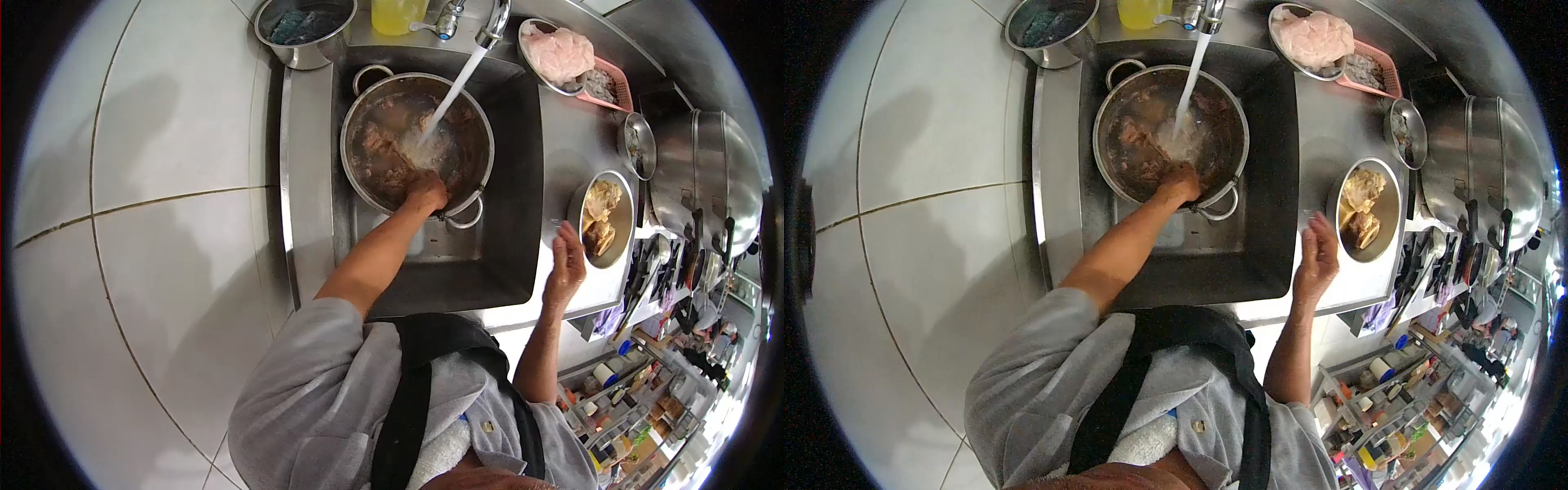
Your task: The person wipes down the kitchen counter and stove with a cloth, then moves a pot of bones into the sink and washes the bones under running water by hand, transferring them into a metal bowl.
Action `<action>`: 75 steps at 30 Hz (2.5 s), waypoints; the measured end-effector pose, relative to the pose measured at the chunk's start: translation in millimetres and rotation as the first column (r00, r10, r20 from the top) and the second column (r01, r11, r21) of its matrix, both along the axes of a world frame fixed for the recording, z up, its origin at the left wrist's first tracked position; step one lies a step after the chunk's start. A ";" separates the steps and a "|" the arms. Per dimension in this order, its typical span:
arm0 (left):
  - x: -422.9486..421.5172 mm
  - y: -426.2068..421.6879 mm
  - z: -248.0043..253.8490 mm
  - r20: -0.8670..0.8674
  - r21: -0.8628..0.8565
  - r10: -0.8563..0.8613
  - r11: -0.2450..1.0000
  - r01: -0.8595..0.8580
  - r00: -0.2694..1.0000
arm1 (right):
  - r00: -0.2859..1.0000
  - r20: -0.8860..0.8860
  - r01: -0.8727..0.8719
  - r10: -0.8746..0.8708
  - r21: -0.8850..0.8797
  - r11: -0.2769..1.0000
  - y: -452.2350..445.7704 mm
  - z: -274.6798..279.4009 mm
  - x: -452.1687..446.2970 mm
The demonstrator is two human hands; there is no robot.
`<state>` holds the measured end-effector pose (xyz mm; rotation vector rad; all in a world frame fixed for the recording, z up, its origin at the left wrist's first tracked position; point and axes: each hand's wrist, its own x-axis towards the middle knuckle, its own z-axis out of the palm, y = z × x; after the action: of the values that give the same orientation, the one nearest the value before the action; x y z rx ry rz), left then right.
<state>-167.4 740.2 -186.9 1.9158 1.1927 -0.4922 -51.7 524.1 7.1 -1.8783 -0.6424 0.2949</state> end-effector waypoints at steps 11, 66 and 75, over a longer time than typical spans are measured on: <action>0.4 52.8 28.4 0.233 -0.900 0.770 0.402 -0.168 0.594 | 0.926 -0.241 -0.335 0.290 -0.172 0.926 24.7 -24.2 -50.7; -5.5 135.5 58.3 0.383 -0.857 0.494 0.506 0.101 0.780 | 0.939 -0.041 -0.345 0.342 -0.081 0.935 107.6 -72.3 -20.7; -14.7 126.6 32.6 0.615 -0.525 0.501 0.836 -0.158 0.609 | 0.681 -0.679 -0.380 0.275 -0.007 0.925 254.2 -134.5 -15.7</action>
<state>-182.1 866.8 -154.3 1.2339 0.7710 0.2382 -67.4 778.3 -127.4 -1.6111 -0.4509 1.2322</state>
